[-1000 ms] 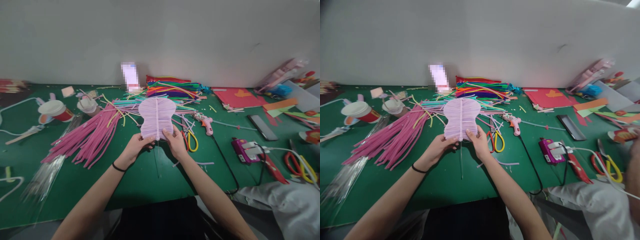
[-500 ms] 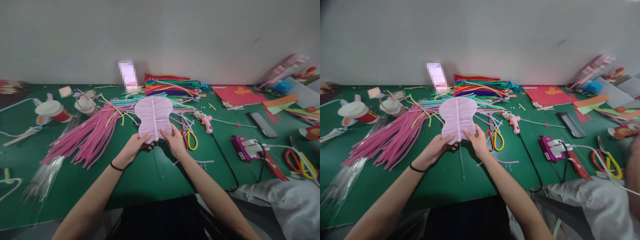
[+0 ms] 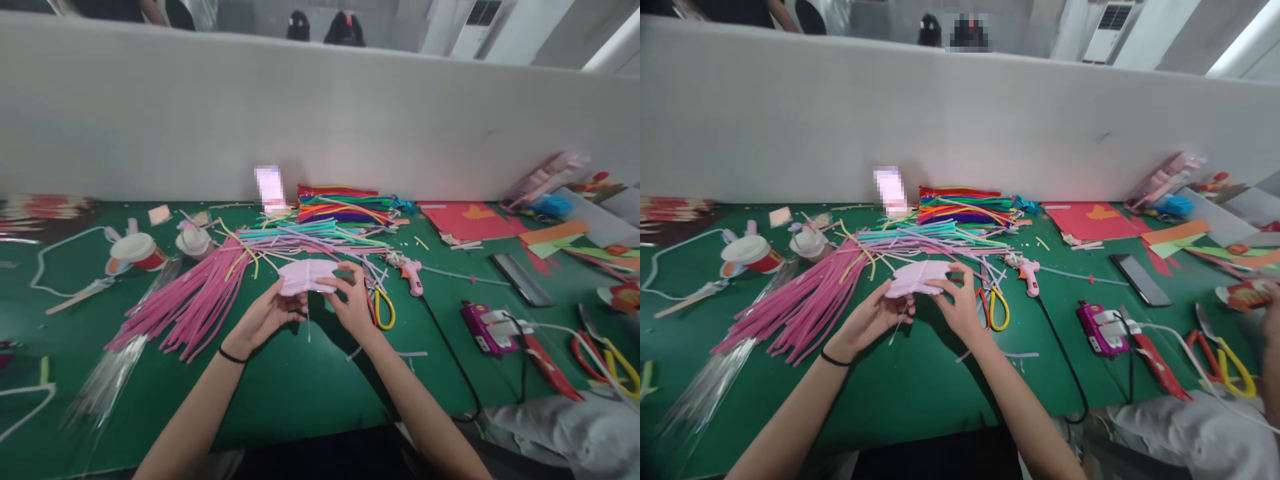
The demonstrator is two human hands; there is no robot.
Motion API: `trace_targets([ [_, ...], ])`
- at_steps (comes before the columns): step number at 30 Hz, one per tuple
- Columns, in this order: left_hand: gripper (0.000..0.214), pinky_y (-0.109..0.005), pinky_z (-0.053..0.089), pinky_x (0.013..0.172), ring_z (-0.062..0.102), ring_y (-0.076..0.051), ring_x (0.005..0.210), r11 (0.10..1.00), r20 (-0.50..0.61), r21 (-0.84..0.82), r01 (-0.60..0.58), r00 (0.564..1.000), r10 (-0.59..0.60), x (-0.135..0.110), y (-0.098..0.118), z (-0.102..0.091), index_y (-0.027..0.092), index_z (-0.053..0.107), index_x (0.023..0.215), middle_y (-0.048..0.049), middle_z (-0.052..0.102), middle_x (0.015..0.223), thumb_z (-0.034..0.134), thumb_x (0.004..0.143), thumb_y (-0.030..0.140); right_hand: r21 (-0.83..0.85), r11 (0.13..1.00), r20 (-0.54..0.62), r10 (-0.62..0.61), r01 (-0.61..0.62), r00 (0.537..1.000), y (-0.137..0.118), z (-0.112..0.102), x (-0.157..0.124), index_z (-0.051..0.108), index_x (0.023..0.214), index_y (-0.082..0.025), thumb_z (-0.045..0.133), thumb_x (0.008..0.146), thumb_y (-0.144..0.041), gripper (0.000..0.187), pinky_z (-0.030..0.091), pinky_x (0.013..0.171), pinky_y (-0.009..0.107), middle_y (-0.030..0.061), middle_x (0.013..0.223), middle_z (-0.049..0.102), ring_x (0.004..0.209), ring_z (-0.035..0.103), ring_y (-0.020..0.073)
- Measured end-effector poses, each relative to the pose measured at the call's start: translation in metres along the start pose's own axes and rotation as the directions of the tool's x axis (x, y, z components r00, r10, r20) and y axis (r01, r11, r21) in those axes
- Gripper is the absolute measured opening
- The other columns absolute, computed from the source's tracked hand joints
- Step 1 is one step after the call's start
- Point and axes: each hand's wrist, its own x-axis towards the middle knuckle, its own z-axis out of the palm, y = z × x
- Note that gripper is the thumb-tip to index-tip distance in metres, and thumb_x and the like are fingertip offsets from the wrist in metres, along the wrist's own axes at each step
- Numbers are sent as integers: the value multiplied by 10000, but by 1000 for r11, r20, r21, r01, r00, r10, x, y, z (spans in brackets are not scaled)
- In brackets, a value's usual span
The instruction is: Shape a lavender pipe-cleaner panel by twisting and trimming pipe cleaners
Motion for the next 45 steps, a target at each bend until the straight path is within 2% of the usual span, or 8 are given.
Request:
trace_targets([
  [4, 671, -232, 332, 424, 403, -92, 378, 920, -85, 381, -91, 987, 133, -17, 33, 4, 166, 507, 516, 15, 427, 421, 308, 863, 704, 203, 978, 69, 25, -38, 997, -21, -9, 27, 727, 905, -244, 595, 869, -337, 165, 444, 932, 374, 49, 973, 676, 1004, 599, 219],
  [7, 529, -207, 345, 478, 426, -85, 456, 647, -219, 715, -265, 794, 567, -29, 65, 12, 173, 491, 518, 31, 452, 460, 535, 832, 596, 302, 930, -12, 225, -211, 974, -36, -16, 44, 701, 878, -201, 608, 850, -396, 218, 473, 748, 290, 17, 810, 680, 774, 599, 176],
  [9, 316, -210, 439, 615, 571, -120, 667, 551, -212, 784, -287, 711, 671, -29, 80, 20, 186, 638, 793, 1, 643, 731, 688, 751, 496, 361, 894, -39, 300, -267, 953, -40, -16, 48, 691, 873, -193, 615, 838, -419, 242, 451, 698, 256, 5, 799, 667, 742, 568, 156],
  [14, 320, -277, 476, 773, 627, -209, 922, 583, -96, 773, -250, 862, 497, 2, 72, 32, 187, 687, 984, -59, 703, 1013, 660, 773, 427, 493, 768, 86, 423, -408, 902, -30, -4, 39, 670, 852, -178, 639, 806, -442, 269, 424, 642, 235, 1, 786, 645, 696, 539, 138],
  [18, 217, -261, 443, 739, 607, -189, 801, 628, -158, 759, -173, 886, 435, 30, 39, 23, 161, 702, 794, -32, 696, 815, 669, 757, 373, 552, 634, 192, 535, -542, 822, -13, 6, 20, 676, 902, -185, 662, 780, -454, 296, 409, 599, 226, -3, 782, 643, 658, 529, 127],
  [23, 219, -241, 415, 672, 557, -157, 722, 740, -239, 670, -58, 927, 289, 34, 7, 16, 155, 684, 761, -13, 654, 754, 651, 762, 371, 444, 636, 286, 567, -631, 772, 0, 8, -3, 717, 871, -178, 687, 761, -427, 273, 399, 617, 224, 6, 772, 665, 665, 537, 124],
  [39, 171, -263, 434, 650, 588, -187, 681, 781, -466, 594, 195, 874, 136, 12, -36, 18, 152, 694, 684, -21, 677, 688, 693, 638, 317, 146, 662, 400, 640, -735, 656, -3, 5, -25, 718, 783, -158, 652, 710, -293, 167, 413, 600, 222, 8, 728, 666, 648, 533, 127],
  [45, 196, -241, 433, 632, 587, -169, 670, 842, -488, 499, 203, 869, 79, -2, -41, 23, 152, 697, 678, -18, 674, 680, 723, 633, 342, 101, 577, 500, 675, -811, 542, -14, 2, -28, 704, 738, -144, 676, 705, -347, 207, 329, 478, 197, -45, 542, 527, 486, 400, 76],
])
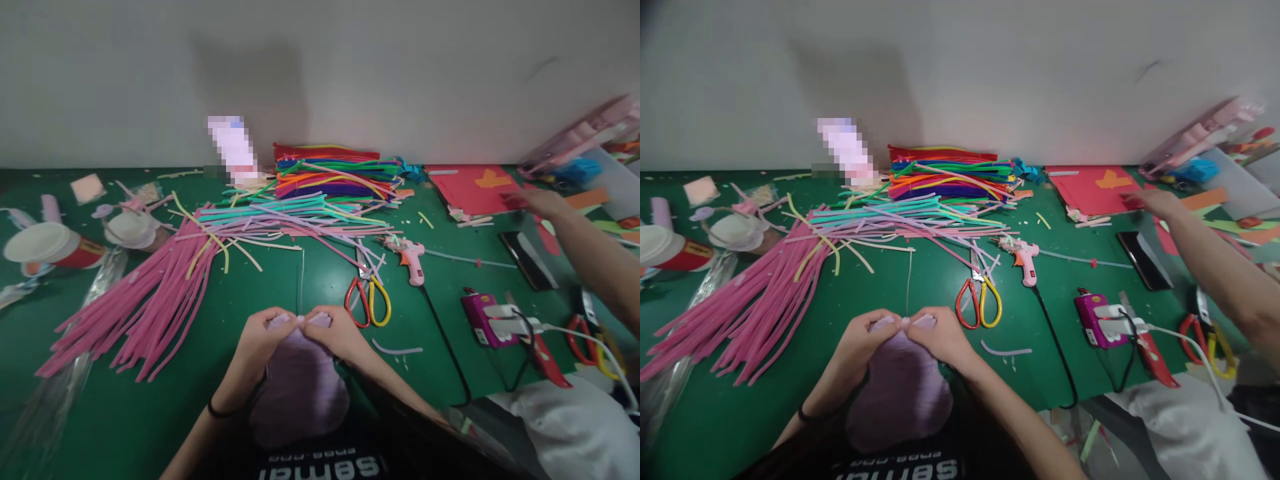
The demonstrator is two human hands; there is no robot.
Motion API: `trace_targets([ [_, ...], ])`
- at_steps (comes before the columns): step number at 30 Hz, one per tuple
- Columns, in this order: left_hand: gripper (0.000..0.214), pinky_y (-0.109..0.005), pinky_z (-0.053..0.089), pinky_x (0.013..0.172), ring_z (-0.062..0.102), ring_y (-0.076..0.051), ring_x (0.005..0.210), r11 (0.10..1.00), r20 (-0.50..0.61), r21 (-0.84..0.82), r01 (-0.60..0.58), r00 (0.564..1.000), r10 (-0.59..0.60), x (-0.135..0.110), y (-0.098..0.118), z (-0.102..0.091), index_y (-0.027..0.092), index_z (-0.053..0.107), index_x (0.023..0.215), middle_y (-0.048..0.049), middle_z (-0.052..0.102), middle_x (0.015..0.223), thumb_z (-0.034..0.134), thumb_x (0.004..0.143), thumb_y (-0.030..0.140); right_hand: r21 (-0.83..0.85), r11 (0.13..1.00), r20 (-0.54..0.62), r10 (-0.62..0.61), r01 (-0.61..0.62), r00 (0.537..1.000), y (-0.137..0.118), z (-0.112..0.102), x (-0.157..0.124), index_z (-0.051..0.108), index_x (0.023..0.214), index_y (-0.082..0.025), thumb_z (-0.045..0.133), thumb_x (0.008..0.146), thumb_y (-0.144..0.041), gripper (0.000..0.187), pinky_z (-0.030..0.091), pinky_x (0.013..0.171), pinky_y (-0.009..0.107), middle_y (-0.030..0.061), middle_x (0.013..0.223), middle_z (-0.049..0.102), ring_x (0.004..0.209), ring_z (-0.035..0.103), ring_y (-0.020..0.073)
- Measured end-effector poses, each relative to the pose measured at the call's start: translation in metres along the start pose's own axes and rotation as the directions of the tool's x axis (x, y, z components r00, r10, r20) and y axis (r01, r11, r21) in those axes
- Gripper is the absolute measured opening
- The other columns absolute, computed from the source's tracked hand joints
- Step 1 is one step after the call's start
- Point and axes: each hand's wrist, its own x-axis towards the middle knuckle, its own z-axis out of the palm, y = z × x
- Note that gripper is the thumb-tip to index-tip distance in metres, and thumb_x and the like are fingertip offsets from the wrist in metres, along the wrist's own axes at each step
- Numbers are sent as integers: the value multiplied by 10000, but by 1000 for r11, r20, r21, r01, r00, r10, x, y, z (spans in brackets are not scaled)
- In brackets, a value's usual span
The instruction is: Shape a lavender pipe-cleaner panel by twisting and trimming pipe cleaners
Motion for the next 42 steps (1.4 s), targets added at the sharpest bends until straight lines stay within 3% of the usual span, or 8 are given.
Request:
trace_targets([
  [3, 212, -224, 391, 569, 533, -141, 601, 998, 17, 62, 10, 1000, -11, -3, 1, -3, 151, 676, 660, 3, 621, 626, 704, 657, 360, 21, 1000, 26, 20, -20, 999, -3, -1, -6, 695, 731, -143, 691, 705, -346, 205, 304, 455, 192, -57, 516, 487, 461, 369, 67],
  [8, 228, -218, 324, 514, 445, -120, 537, 968, 183, 241, -75, 983, 31, 1, 8, -10, 161, 665, 632, 28, 532, 558, 665, 679, 384, -26, 999, 53, -24, 26, 998, -5, -7, -8, 709, 711, -139, 710, 704, -383, 244, 307, 466, 195, -47, 510, 499, 481, 392, 77],
  [12, 194, -225, 362, 560, 491, -145, 595, 952, 172, 269, -145, 980, 101, 2, 13, -9, 178, 674, 631, 15, 577, 600, 640, 695, 357, -94, 994, 56, -49, 54, 997, -1, -14, -3, 720, 701, -134, 696, 715, -395, 262, 297, 472, 192, -38, 531, 522, 508, 393, 79],
  [21, 231, -226, 367, 547, 505, -142, 574, 984, 106, 165, -70, 993, 53, -4, 8, -9, 172, 657, 644, 14, 594, 603, 682, 682, 399, -8, 998, 106, -68, 69, 992, 2, -18, -2, 730, 735, -140, 698, 726, -431, 293, 298, 491, 203, -48, 547, 544, 514, 398, 78],
  [27, 207, -245, 450, 664, 620, -191, 762, 998, 121, -27, -60, 991, 63, 2, 5, -19, 179, 705, 822, -54, 716, 846, 683, 725, 360, -5, 994, 98, -112, 113, 989, 3, -20, -2, 732, 848, -155, 673, 769, -413, 276, 374, 563, 211, -17, 673, 639, 592, 500, 100],
  [33, 259, -242, 435, 654, 614, -167, 699, 998, 63, -56, 12, 998, -8, 7, -4, -15, 159, 678, 778, -34, 697, 743, 754, 675, 384, -25, 987, 53, -157, 159, 986, 7, -21, -2, 694, 806, -148, 592, 841, -430, 302, 403, 553, 218, 5, 691, 654, 613, 551, 116],
  [39, 314, -218, 340, 518, 515, -128, 524, 999, 23, -28, 46, 999, -45, 0, -6, -13, 171, 596, 769, 25, 611, 595, 680, 713, 469, 27, 993, -52, -110, 111, 993, -10, -69, -17, 645, 1051, -165, 605, 822, -469, 382, 508, 619, 275, 61, 888, 708, 708, 667, 164],
  [42, 316, -203, 296, 475, 475, -106, 474, 993, 17, -89, 77, 997, -76, -3, -4, -14, 182, 565, 744, 53, 580, 564, 708, 674, 455, -313, 946, -164, -140, 83, 977, -22, -105, -38, 663, 877, -202, 595, 839, -455, 265, 457, 554, 266, 13, 704, 683, 566, 616, 151],
])
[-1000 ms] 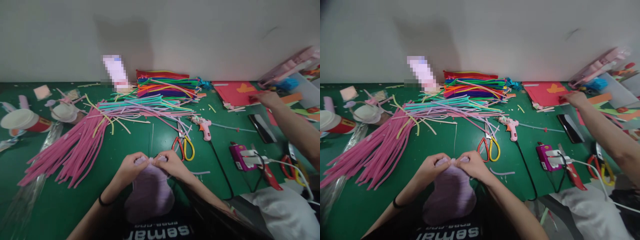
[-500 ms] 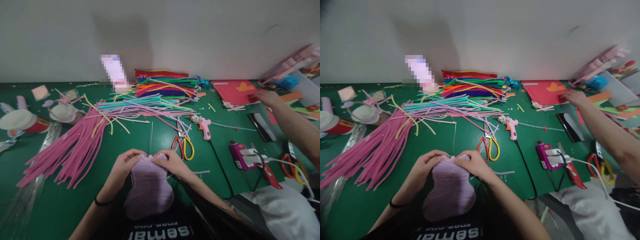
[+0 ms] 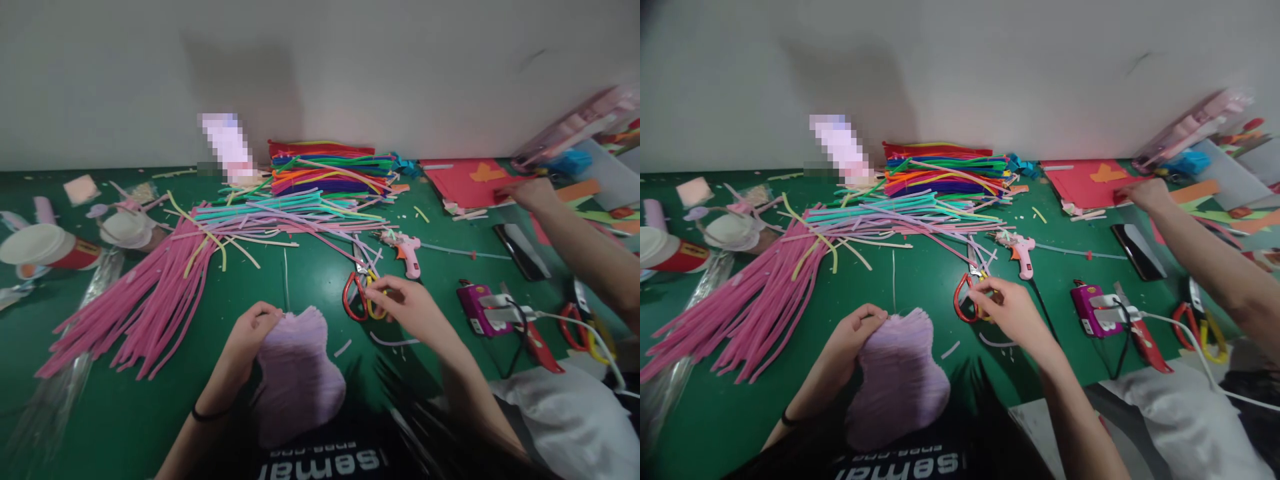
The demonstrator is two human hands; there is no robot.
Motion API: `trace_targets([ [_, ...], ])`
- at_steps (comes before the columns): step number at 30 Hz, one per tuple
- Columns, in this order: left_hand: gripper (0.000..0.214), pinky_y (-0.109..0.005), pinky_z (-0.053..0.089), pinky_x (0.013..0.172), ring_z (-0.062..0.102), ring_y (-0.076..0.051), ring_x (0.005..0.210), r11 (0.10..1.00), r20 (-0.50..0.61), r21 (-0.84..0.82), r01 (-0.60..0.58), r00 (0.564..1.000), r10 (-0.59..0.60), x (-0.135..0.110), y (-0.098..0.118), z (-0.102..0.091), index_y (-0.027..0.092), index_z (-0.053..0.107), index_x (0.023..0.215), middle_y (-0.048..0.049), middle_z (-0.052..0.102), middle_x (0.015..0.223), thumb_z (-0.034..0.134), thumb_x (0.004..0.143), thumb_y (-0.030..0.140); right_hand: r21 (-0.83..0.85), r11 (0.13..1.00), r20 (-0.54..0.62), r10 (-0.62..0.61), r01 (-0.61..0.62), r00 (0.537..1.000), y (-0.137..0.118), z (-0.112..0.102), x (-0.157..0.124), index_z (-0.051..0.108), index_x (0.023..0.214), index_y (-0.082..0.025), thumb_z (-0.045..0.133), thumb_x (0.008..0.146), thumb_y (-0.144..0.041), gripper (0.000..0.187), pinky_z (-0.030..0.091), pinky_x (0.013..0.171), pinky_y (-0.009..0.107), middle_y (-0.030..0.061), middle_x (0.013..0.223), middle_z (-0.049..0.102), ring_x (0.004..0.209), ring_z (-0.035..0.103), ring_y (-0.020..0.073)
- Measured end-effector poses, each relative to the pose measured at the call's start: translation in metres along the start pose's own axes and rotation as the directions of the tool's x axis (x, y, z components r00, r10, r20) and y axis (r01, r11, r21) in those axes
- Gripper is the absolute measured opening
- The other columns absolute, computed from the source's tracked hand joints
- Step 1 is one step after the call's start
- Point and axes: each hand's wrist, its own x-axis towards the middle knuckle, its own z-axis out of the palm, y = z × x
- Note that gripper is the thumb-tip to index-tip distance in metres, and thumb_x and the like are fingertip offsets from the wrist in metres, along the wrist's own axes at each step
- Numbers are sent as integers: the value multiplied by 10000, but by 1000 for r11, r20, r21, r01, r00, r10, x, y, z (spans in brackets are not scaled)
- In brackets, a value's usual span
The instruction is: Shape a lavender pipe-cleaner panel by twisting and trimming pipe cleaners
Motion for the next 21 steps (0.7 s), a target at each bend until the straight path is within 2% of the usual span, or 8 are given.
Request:
trace_targets([
  [2, 331, -196, 263, 449, 437, -92, 435, 1000, 0, -15, 18, 1000, -18, -1, 1, 0, 185, 545, 732, 69, 545, 521, 720, 665, 458, -341, 940, 26, 14, -4, 1000, 2, -15, -15, 664, 808, -239, 566, 873, -378, 182, 409, 557, 267, -2, 732, 690, 565, 605, 149],
  [4, 339, -191, 258, 440, 427, -85, 426, 999, 7, -29, 19, 1000, -19, -3, 2, 1, 185, 533, 732, 74, 537, 507, 729, 666, 454, -637, 768, 8, 94, -68, 996, 9, -18, -31, 656, 759, -250, 624, 824, -281, 79, 350, 549, 271, 5, 709, 680, 650, 621, 193],
  [6, 344, -188, 274, 442, 449, -86, 437, 998, 24, -59, 23, 999, -22, -3, 2, 2, 186, 526, 743, 67, 565, 531, 738, 668, 446, -760, 645, 33, 156, -77, 987, 19, -12, -46, 647, 788, -247, 671, 764, -201, 57, 332, 549, 278, 16, 744, 671, 696, 618, 216],
  [9, 350, -190, 293, 443, 474, -91, 439, 996, 50, -90, 30, 998, -26, -2, 0, 4, 188, 525, 756, 66, 585, 550, 751, 663, 438, -795, 604, 114, 80, 43, 990, 35, -1, -59, 641, 816, -220, 644, 749, -107, 132, 386, 651, 293, 52, 870, 651, 869, 595, 242],
  [12, 348, -189, 304, 448, 480, -90, 444, 997, 76, -81, 18, 997, -12, 0, -2, 5, 187, 533, 765, 63, 591, 558, 753, 669, 439, -768, 636, 136, 50, 73, 990, 42, 4, -62, 626, 746, -190, 546, 816, -85, 150, 413, 728, 310, 69, 852, 616, 859, 571, 225],
  [15, 338, -187, 322, 464, 495, -95, 480, 998, 97, -60, -7, 995, 13, 1, -4, 6, 181, 557, 799, 48, 603, 595, 741, 687, 441, -655, 743, 161, -36, 134, 986, 39, 3, -61, 620, 785, -196, 534, 838, -116, 129, 429, 764, 309, 58, 864, 616, 874, 565, 212],
  [17, 329, -185, 330, 474, 494, -94, 499, 998, 101, -49, -34, 994, 39, 2, -5, 7, 176, 577, 819, 42, 602, 619, 732, 698, 439, -563, 812, 138, -91, 154, 986, 32, 3, -58, 605, 823, -208, 534, 850, -147, 97, 440, 761, 299, 39, 854, 628, 866, 573, 198],
  [21, 318, -174, 311, 471, 454, -82, 497, 998, 76, -44, -55, 995, 58, 1, -6, 7, 167, 589, 816, 46, 570, 594, 721, 710, 436, -442, 888, 54, -118, 129, 992, 20, 12, -43, 596, 880, -222, 529, 891, -232, 69, 460, 729, 286, 15, 825, 659, 780, 613, 172],
])
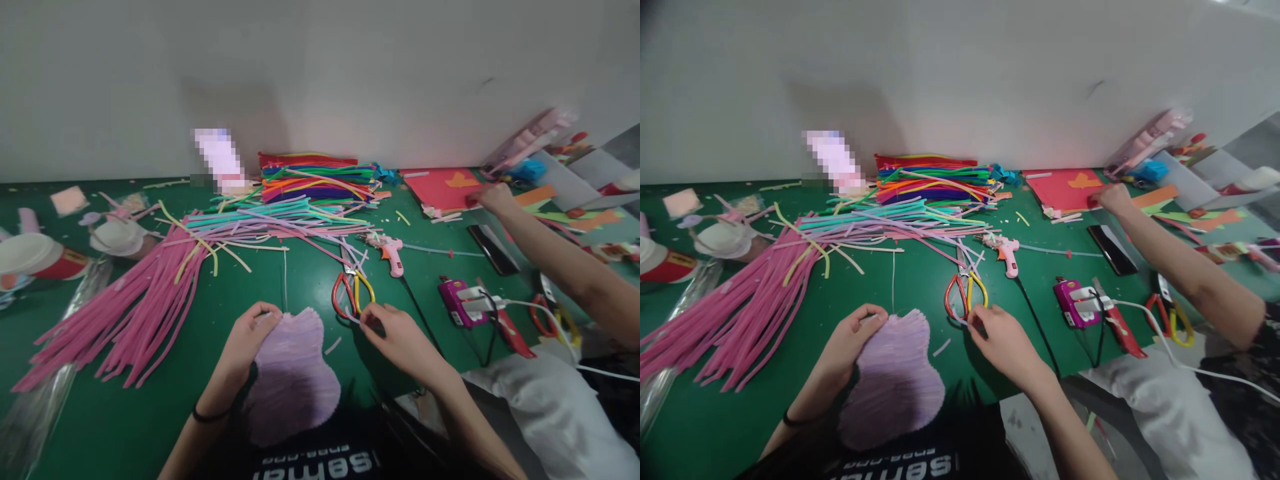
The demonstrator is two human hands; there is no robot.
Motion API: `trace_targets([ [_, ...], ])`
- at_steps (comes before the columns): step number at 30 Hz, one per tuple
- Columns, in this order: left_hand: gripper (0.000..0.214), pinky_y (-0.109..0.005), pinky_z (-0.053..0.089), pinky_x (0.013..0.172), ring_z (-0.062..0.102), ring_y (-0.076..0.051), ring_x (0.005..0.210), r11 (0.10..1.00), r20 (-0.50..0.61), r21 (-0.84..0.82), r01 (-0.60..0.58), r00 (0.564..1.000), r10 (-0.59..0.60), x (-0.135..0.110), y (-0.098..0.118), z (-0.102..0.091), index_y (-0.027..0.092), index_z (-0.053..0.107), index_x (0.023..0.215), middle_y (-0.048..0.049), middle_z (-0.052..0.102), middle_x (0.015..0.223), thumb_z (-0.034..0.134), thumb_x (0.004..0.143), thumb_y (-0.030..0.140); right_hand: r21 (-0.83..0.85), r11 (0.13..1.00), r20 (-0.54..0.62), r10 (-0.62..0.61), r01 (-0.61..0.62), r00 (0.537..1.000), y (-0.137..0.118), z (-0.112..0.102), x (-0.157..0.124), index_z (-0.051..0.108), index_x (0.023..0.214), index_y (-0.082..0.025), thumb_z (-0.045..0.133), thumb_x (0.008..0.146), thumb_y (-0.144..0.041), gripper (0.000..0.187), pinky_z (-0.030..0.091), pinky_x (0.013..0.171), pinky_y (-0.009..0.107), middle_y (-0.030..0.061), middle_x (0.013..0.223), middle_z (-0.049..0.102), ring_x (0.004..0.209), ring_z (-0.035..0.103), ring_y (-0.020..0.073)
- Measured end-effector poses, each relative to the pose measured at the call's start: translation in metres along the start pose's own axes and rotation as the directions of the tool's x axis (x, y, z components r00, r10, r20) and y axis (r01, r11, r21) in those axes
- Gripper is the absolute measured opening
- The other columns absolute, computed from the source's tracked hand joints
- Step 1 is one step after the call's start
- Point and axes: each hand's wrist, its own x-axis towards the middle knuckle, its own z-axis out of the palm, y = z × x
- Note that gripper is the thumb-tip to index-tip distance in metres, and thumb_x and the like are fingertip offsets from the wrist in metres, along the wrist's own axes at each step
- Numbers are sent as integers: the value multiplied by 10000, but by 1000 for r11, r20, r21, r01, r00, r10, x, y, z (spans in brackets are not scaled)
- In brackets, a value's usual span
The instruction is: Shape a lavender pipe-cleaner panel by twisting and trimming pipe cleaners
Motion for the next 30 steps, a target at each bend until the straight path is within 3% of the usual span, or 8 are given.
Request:
trace_targets([
  [3, 323, -174, 310, 472, 452, -85, 503, 1000, -10, -15, 14, 1000, -14, 0, -1, -1, 166, 585, 826, 39, 575, 602, 719, 712, 436, 88, 994, -16, -68, 69, 998, -6, 2, 23, 608, 975, -229, 556, 902, -333, 137, 468, 714, 263, 15, 894, 696, 792, 644, 162],
  [5, 323, -174, 311, 475, 452, -86, 509, 1000, -9, -10, 13, 1000, -13, 1, -2, -2, 167, 584, 827, 36, 577, 611, 717, 713, 438, -54, 996, -98, -69, 64, 993, -7, -1, 41, 637, 981, -230, 554, 904, -382, 189, 457, 743, 278, 31, 916, 700, 864, 642, 189],
  [10, 314, -174, 295, 467, 428, -81, 505, 999, -27, 37, -19, 999, 20, 2, -1, -2, 162, 596, 806, 38, 556, 610, 709, 713, 440, -408, 864, -357, 147, -295, 923, 5, -19, 80, 648, 1069, -235, 465, 932, -255, 230, 407, 628, 287, 72, 1000, 674, 821, 637, 216],
  [13, 316, -175, 287, 464, 423, -84, 506, 998, -66, 53, -30, 997, 34, 1, 2, 1, 162, 603, 798, 38, 551, 605, 708, 703, 444, -496, 827, -300, 123, -265, 946, 18, -23, 93, 640, 1109, -286, 467, 915, -195, 276, 386, 598, 268, 52, 1066, 641, 863, 621, 200],
  [20, 336, -186, 303, 472, 444, -95, 497, 997, -75, 73, -30, 997, 35, 2, 5, 3, 165, 606, 785, 32, 570, 585, 704, 685, 471, -688, 723, -169, -71, -66, 983, 30, -26, 88, 662, 926, -158, 450, 917, -173, 213, 379, 754, 327, 137, 1036, 605, 996, 518, 260],
  [24, 340, -196, 313, 481, 462, -104, 494, 995, -57, 98, -18, 998, 24, 3, 5, 2, 168, 607, 781, 25, 595, 588, 704, 674, 476, -744, 649, -300, -115, -157, 947, 16, -44, 66, 640, 943, -119, 460, 897, -140, 187, 324, 767, 409, 174, 938, 657, 994, 496, 327],
  [27, 330, -206, 336, 507, 498, -119, 523, 994, -59, 105, -21, 998, 28, 2, 6, 3, 176, 597, 777, 15, 629, 638, 718, 655, 458, -639, 726, -476, -114, -254, 872, 1, -60, 47, 651, 900, -158, 471, 925, -200, 187, 298, 800, 440, 125, 823, 694, 968, 513, 326],
  [30, 320, -203, 320, 507, 466, -111, 517, 990, -54, 139, -33, 998, 41, 1, 8, 5, 180, 587, 750, 31, 593, 608, 732, 643, 444, -401, 912, -513, -145, -87, 846, -16, -67, 35, 678, 909, -234, 583, 893, -297, 115, 321, 828, 407, 51, 893, 717, 953, 554, 271],
])
